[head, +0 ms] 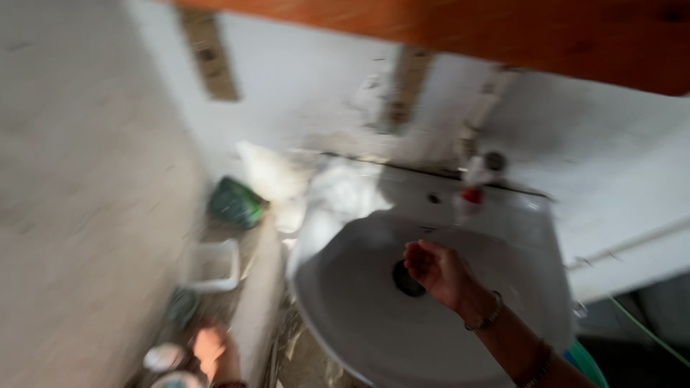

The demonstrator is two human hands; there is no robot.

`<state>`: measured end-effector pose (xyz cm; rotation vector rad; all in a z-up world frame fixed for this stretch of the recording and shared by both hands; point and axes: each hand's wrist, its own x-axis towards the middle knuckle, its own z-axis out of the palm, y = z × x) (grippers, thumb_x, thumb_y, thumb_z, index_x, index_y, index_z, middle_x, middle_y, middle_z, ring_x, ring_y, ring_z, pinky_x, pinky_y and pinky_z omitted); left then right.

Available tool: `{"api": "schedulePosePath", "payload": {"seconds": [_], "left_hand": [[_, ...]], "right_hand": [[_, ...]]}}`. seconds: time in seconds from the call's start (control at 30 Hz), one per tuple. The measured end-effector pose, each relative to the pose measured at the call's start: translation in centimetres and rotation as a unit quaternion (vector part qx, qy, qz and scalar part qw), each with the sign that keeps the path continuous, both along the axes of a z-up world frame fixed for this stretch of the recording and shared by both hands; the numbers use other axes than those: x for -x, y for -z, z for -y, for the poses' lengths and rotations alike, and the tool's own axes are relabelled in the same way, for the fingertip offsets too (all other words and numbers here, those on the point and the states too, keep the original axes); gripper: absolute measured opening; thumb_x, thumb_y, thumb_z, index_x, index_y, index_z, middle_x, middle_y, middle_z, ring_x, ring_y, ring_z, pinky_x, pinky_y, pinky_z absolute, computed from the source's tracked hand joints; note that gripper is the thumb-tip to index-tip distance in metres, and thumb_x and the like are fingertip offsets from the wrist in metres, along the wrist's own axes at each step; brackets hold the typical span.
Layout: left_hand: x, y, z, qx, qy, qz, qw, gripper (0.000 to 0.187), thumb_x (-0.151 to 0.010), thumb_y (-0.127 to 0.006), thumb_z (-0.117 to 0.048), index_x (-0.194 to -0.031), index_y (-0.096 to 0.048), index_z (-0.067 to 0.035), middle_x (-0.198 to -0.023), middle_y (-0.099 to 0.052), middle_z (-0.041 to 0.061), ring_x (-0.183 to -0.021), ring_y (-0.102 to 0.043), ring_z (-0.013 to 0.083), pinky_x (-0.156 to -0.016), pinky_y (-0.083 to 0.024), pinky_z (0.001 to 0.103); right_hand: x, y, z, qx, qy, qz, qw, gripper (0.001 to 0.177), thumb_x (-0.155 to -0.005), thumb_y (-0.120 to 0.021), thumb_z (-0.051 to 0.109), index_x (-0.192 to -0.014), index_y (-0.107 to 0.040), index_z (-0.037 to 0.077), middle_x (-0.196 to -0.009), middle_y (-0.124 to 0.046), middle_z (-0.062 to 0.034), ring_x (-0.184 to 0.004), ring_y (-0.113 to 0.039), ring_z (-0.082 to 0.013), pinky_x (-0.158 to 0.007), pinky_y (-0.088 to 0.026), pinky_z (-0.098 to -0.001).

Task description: The person washes a white ceramic sink using a green sponge and water from a tap. They rinse the sponge, scrub the basin and drain area, and repeatedly rinse the sponge under running water.

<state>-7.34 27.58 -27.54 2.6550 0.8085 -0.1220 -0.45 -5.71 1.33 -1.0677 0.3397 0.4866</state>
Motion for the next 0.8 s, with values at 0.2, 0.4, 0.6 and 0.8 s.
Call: {"api": "schedulePosePath", "payload": {"seconds": [0.2,0.4,0.6,0.8], "left_hand": [[4.2,-3.5,-0.8,0.073,-0.082,0.131,0.985,0.029,-0.097,-0.058,-0.017,-0.121,-0.066,-0.002,-0.111,-0.068,0.014,-0.097,-0.066,0.0224,-0.088,-0.055,0.035],[4.6,-13.0,5.7,0.348,-0.035,0.418,0.839,0.031,-0.101,-0.056,-0.019,-0.123,-0.067,-0.002,-0.109,-0.070,0.014,-0.093,-0.068,0.0195,-0.085,-0.058,0.034],[-4.1,-21.2,20.4,0.707,-0.056,0.216,0.671,0.031,-0.098,-0.055,-0.006,-0.127,-0.063,0.003,-0.106,-0.067,0.015,-0.090,-0.063,0.0225,-0.081,-0.056,0.033],[-11.4,-18.6,27.7,0.851,-0.158,0.103,0.490,0.024,-0.099,-0.042,-0.004,-0.119,-0.052,0.003,-0.102,-0.065,0.016,-0.079,-0.066,0.0259,-0.067,-0.058,0.040]], "right_hand": [[-2.3,2.7,4.5,-0.074,0.133,-0.060,0.987,0.027,-0.101,-0.057,0.022,-0.106,-0.071,0.000,-0.099,-0.070,-0.0102,-0.092,-0.067,-0.0216,-0.087,-0.057,-0.0353],[-7.9,7.4,4.6,-0.184,0.110,-0.056,0.975,0.027,-0.102,-0.052,0.022,-0.097,-0.069,0.003,-0.088,-0.070,-0.0079,-0.082,-0.069,-0.0206,-0.076,-0.059,-0.0338],[-10.4,6.9,3.4,-0.220,-0.130,0.077,0.964,0.049,-0.106,-0.069,0.033,-0.059,-0.061,0.018,-0.046,-0.056,0.0027,-0.040,-0.054,-0.0129,-0.034,-0.044,-0.0323],[-4.8,-3.8,6.4,0.474,-0.301,0.372,0.739,0.028,-0.088,-0.075,0.026,-0.071,-0.072,0.005,-0.062,-0.067,-0.0078,-0.056,-0.062,-0.0187,-0.054,-0.047,-0.0354]]}}
